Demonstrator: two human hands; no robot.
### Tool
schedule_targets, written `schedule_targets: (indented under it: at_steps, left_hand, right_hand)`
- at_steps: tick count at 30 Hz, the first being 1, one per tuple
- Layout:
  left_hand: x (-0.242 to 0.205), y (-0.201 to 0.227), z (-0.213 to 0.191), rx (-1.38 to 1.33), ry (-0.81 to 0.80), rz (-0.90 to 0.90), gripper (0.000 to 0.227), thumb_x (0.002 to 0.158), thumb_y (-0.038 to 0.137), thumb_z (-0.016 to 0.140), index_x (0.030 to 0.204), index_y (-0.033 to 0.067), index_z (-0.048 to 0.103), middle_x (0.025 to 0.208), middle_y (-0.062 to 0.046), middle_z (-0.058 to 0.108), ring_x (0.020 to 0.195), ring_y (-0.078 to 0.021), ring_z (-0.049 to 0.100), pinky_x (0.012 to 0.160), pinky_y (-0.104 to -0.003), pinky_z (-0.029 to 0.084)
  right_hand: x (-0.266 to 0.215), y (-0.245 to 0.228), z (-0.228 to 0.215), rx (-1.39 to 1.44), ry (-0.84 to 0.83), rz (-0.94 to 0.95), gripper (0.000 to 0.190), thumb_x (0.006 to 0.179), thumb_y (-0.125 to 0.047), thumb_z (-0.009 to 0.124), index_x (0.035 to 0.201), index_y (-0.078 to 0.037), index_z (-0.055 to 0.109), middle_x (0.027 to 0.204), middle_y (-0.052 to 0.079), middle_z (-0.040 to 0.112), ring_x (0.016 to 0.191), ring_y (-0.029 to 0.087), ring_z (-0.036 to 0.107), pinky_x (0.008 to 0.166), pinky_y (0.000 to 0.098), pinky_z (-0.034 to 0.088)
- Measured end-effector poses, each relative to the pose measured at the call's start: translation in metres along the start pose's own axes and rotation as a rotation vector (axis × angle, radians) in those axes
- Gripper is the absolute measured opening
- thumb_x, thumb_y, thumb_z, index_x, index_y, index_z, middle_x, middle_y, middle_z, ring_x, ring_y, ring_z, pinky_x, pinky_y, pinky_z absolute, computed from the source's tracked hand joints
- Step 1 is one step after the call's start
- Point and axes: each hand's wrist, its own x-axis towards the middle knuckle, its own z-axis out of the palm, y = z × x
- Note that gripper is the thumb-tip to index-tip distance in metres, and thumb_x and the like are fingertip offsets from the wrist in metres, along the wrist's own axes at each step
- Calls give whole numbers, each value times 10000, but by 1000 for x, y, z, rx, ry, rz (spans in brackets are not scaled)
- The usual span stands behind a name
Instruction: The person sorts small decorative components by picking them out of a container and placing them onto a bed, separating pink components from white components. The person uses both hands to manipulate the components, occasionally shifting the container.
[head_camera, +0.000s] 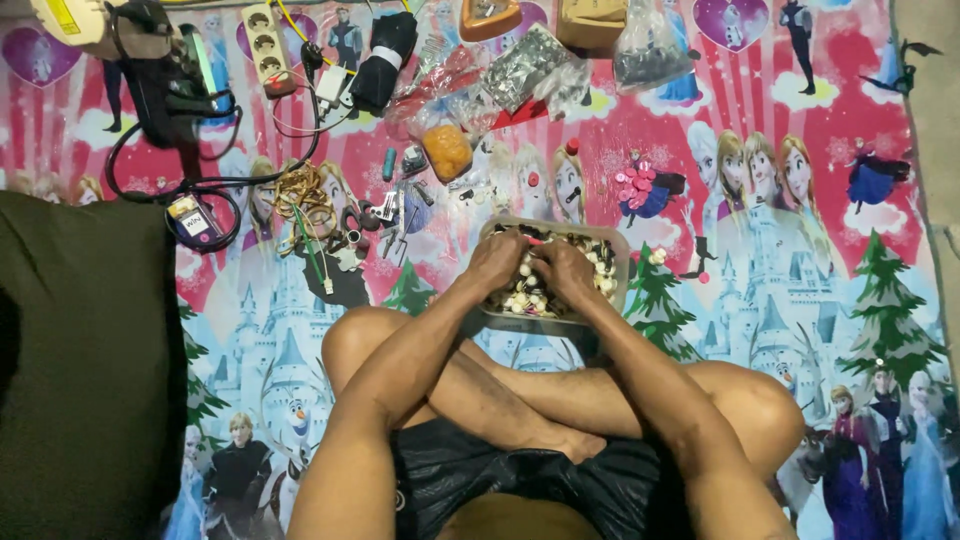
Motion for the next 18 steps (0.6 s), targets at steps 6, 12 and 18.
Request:
schedule_targets:
  at_steps: [6, 12, 18]
  left_hand:
    - [3, -13, 15, 217, 17, 110, 288, 967, 185, 478, 1085, 55, 707, 1126, -209, 698, 1069, -475, 695, 927, -562, 574]
    - [0, -12, 15, 320, 114, 258, 229, 968, 123, 515, 1049, 43, 713, 1055, -175, 650, 1024, -452, 695, 871, -561, 591]
    - [17, -23, 36, 15, 191, 240, 57, 867, 117, 680, 856, 63, 697, 835, -170, 666, 893, -468, 698, 766, -550, 581]
  right_hand:
    - [-4, -15, -24, 0, 28, -23, 188, 945, -323, 708, 1100, -242, 775, 1030, 111, 745, 1032, 373, 710, 914, 511, 574]
    - [-6, -13, -28, 232, 77, -51, 150, 962, -271, 695, 1054, -198, 789, 1013, 151, 744, 1047, 413, 691, 914, 514, 553]
    - [-10, -17, -35, 554, 149, 90, 146, 852, -234, 821, 964, -141, 837, 961, 148, 781, 958, 331, 736, 826, 443, 566]
